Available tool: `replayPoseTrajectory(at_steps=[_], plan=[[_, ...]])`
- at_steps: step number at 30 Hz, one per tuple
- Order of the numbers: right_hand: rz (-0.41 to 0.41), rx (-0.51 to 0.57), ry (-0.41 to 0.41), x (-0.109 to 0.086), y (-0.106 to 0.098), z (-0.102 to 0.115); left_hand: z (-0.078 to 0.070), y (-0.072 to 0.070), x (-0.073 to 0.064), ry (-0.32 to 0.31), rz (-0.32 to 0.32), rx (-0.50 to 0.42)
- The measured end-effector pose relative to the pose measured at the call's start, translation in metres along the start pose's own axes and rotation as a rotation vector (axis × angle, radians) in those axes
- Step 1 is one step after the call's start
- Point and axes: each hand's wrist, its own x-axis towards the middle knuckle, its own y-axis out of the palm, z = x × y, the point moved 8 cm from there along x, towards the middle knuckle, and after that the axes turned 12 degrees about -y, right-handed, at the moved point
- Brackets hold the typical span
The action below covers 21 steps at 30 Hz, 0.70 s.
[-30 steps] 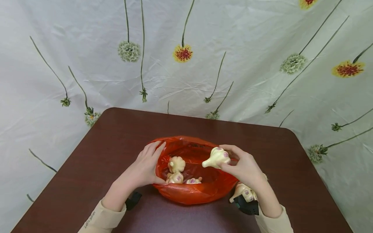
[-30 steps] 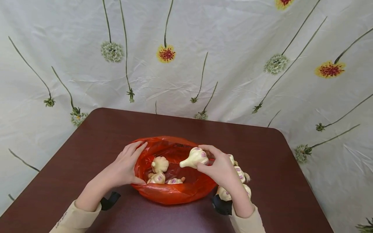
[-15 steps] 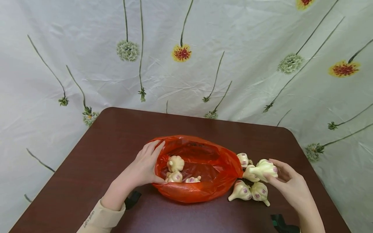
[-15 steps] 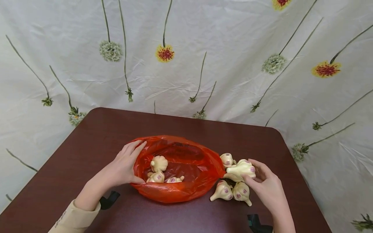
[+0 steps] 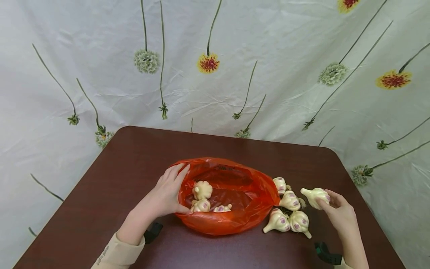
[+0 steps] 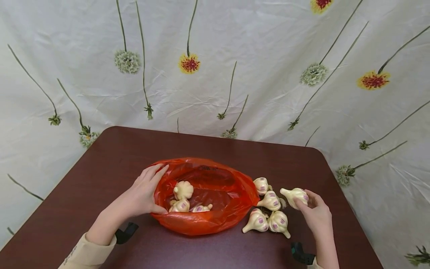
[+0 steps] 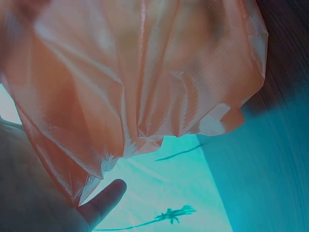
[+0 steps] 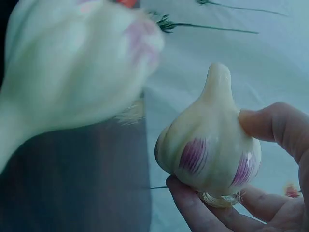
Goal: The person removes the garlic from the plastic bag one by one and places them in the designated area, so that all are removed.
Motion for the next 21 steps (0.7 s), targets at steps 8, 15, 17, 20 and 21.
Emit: replayPoseTrajectory(at_steps=[8,15,17,20,21], plan=[[-0.008,-0.093,-0.016,0.013,0.021,-0.010,0.002,0.002,0.001,-0.009,0.010,-0.011],[0.028,-0.179,-0.052,0.018,0.031,-0.008,0.001,0.003,0.001,-0.003,0.006,-0.001],[0.042,-0.183,-0.054,0.019,0.033,-0.007,0.001,0.003,0.002,-0.001,0.004,0.003],[0.067,-0.184,-0.052,0.019,0.033,-0.005,0.001,0.002,0.002,0.004,-0.006,0.006],[0.074,-0.187,-0.050,0.019,0.033,-0.005,0.000,0.002,0.002,0.004,-0.007,0.007]])
